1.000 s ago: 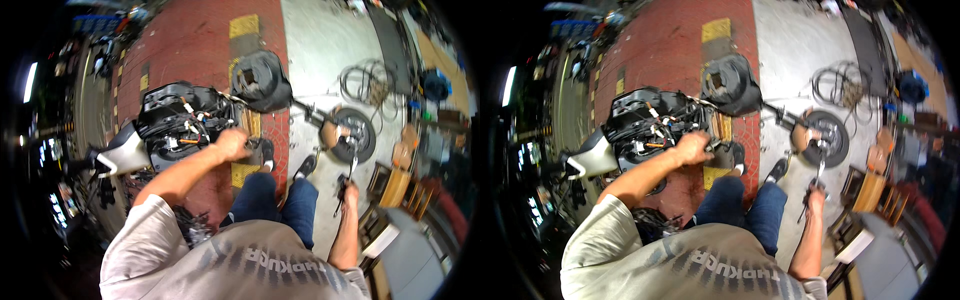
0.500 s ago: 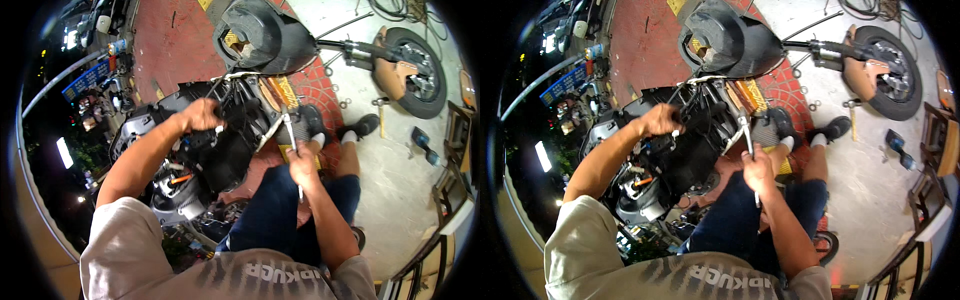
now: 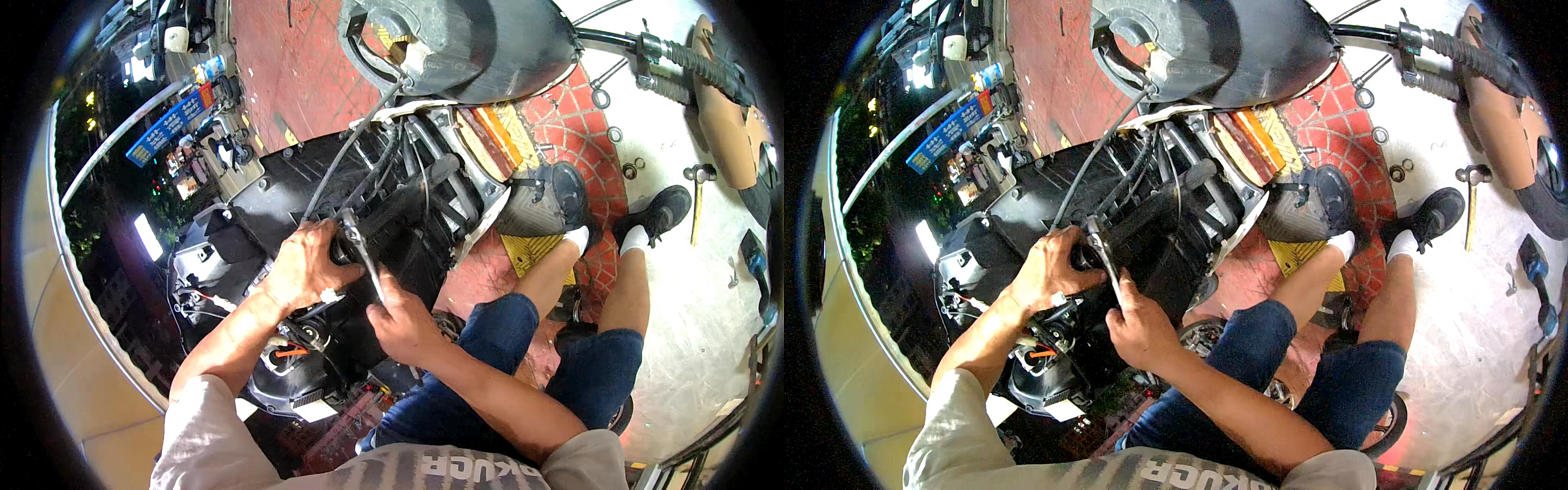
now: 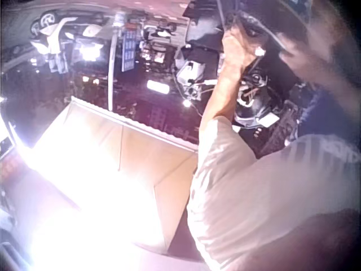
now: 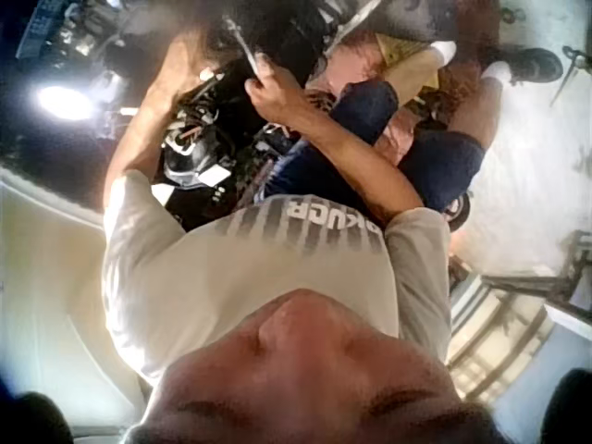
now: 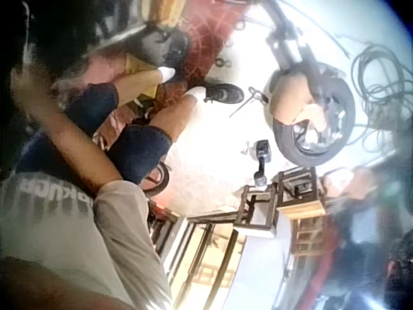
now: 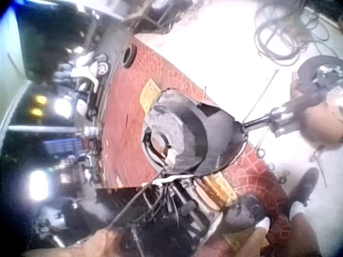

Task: The person uses pliers, a wrench, and a hammer to loosen components on a motorcycle, moves the handlebar assembly, and continues striking a wrench with a hammer to adjust parts on the frame.

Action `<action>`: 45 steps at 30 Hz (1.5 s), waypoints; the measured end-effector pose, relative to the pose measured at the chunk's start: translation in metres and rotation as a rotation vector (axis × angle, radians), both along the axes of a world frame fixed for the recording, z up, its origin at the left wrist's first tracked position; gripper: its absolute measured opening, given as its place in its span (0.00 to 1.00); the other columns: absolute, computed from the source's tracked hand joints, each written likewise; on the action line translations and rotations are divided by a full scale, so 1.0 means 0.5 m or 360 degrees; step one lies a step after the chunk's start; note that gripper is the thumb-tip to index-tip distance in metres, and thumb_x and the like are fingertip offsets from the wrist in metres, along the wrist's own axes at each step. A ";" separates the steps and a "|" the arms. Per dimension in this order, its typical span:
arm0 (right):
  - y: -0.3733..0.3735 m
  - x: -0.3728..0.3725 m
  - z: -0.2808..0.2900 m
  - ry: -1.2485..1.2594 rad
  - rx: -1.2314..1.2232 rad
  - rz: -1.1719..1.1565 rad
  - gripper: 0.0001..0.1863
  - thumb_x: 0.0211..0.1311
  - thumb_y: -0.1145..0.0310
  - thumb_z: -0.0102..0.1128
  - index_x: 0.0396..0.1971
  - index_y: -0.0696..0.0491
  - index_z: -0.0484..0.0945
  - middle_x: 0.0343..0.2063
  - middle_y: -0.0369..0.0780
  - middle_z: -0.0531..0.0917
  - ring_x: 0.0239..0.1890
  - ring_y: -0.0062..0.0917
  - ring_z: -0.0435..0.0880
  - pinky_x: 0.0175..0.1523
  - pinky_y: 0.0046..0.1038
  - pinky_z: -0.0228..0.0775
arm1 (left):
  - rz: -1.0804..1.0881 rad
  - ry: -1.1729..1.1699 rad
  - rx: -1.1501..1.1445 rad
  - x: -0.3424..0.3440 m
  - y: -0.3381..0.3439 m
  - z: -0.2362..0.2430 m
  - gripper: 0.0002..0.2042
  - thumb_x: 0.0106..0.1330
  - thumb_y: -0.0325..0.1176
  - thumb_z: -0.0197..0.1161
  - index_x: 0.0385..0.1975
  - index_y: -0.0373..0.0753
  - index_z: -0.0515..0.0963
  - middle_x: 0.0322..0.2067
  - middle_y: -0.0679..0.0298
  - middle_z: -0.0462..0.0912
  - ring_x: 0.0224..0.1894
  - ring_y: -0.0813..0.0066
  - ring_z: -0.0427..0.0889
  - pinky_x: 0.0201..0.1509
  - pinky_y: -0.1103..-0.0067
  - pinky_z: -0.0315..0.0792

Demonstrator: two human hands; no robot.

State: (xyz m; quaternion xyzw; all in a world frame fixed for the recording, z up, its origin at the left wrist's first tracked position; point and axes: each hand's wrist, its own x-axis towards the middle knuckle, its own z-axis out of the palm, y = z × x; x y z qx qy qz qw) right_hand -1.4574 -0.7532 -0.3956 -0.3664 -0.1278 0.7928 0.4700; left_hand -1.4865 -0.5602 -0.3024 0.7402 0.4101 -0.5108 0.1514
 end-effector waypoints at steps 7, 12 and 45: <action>0.024 0.014 -0.005 0.0135 0.0114 0.0176 0.37 0.64 0.69 0.50 0.68 0.76 0.53 0.36 0.69 0.81 0.41 0.61 0.83 0.50 0.51 0.75 | -0.0394 0.0026 0.0192 -0.025 -0.041 0.009 0.22 0.47 0.41 0.76 0.36 0.31 0.80 0.35 0.49 0.83 0.41 0.50 0.84 0.50 0.64 0.79; 0.030 0.033 0.000 0.0026 0.0174 0.0248 0.40 0.64 0.68 0.51 0.69 0.76 0.50 0.39 0.68 0.81 0.44 0.59 0.84 0.54 0.49 0.75 | -0.0419 -0.0035 0.0162 -0.019 -0.043 0.015 0.21 0.48 0.41 0.76 0.34 0.31 0.79 0.34 0.48 0.82 0.40 0.50 0.83 0.48 0.63 0.78; 0.022 0.030 0.010 -0.0175 0.0274 0.0166 0.45 0.62 0.68 0.55 0.72 0.74 0.45 0.46 0.66 0.79 0.47 0.56 0.84 0.55 0.45 0.76 | 0.0730 -0.0054 0.0250 0.005 -0.034 0.022 0.42 0.53 0.35 0.73 0.70 0.37 0.59 0.52 0.44 0.84 0.56 0.48 0.84 0.62 0.65 0.75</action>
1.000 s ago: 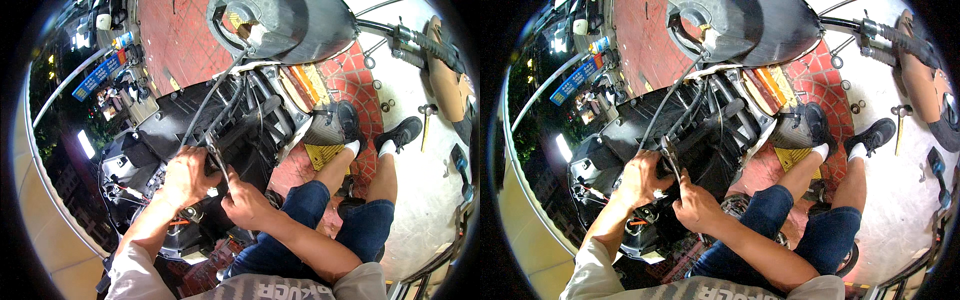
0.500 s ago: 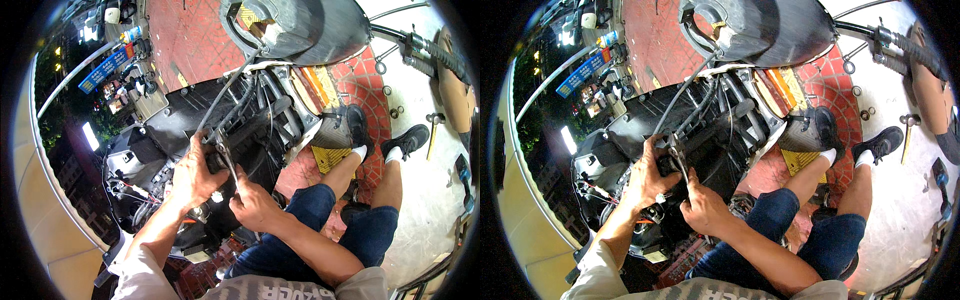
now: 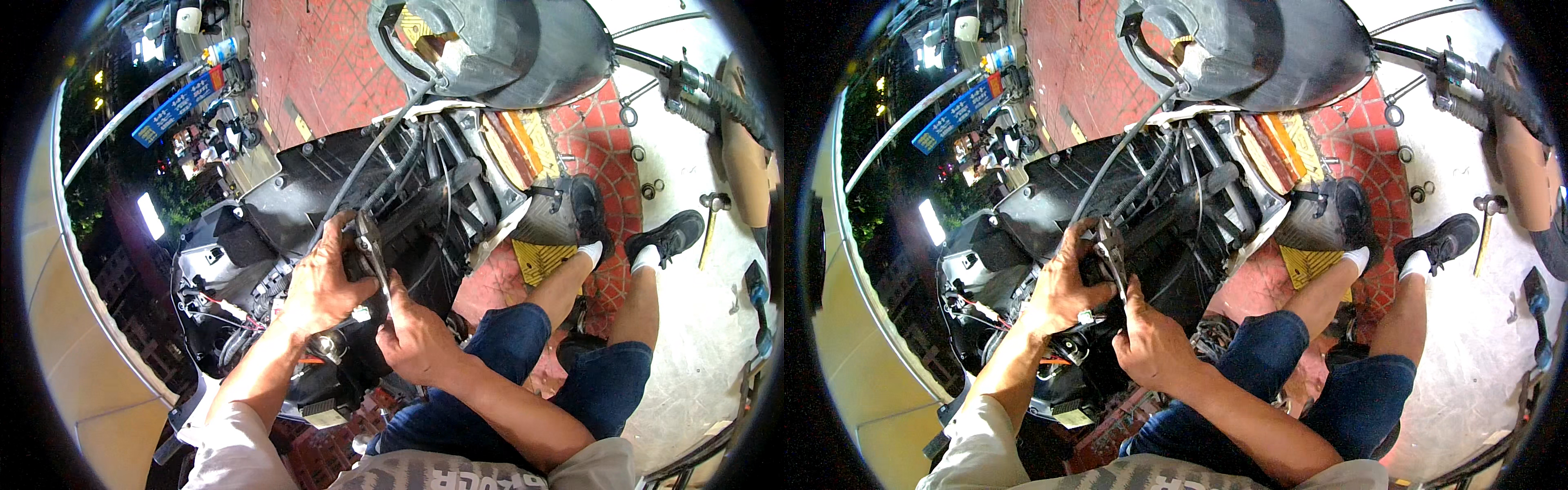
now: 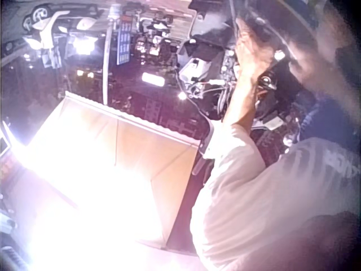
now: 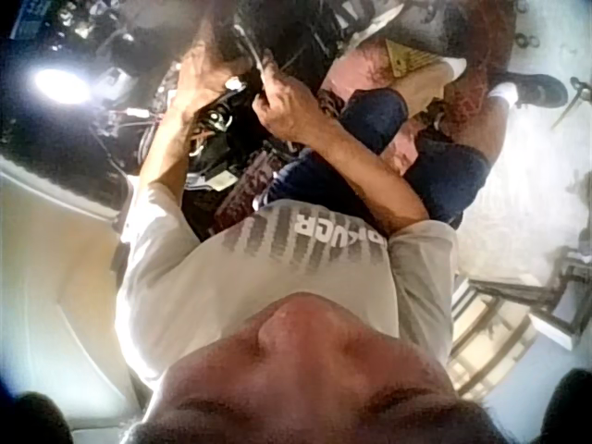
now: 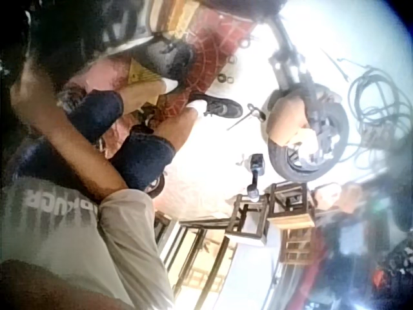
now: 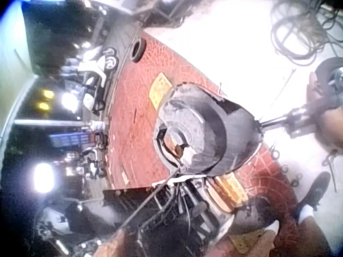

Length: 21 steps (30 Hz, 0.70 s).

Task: The person uses pliers, a wrench, and a hammer to loosen components on a motorcycle, moves the handlebar assembly, and continues striking a wrench with a hammer to adjust parts on the frame.

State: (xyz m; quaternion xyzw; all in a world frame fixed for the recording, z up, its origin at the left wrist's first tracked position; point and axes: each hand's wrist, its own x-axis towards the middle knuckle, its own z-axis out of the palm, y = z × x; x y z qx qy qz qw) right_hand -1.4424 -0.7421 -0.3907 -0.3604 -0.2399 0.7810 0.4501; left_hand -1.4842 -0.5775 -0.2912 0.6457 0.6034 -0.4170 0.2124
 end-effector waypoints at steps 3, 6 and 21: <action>0.004 0.007 -0.002 0.0031 -0.0001 0.0075 0.45 0.63 0.67 0.54 0.72 0.75 0.45 0.53 0.69 0.77 0.52 0.57 0.83 0.59 0.45 0.76 | 0.0198 -0.0116 -0.0022 -0.017 0.012 -0.002 0.44 0.54 0.34 0.72 0.72 0.36 0.57 0.55 0.43 0.82 0.58 0.50 0.83 0.64 0.67 0.73; 0.011 0.017 0.000 0.0034 -0.0005 0.0138 0.45 0.63 0.66 0.54 0.72 0.75 0.44 0.55 0.69 0.76 0.53 0.56 0.82 0.59 0.45 0.76 | 0.0258 -0.0125 -0.0055 -0.017 0.020 -0.003 0.45 0.55 0.32 0.71 0.73 0.34 0.56 0.58 0.42 0.81 0.60 0.52 0.82 0.66 0.69 0.71; -0.003 0.004 -0.029 0.0009 0.0124 0.0110 0.45 0.63 0.65 0.53 0.72 0.75 0.45 0.52 0.67 0.79 0.49 0.56 0.84 0.57 0.45 0.76 | 0.0907 -0.0249 -0.0292 -0.017 0.060 -0.014 0.35 0.66 0.22 0.66 0.72 0.31 0.59 0.50 0.58 0.82 0.51 0.72 0.79 0.59 0.75 0.73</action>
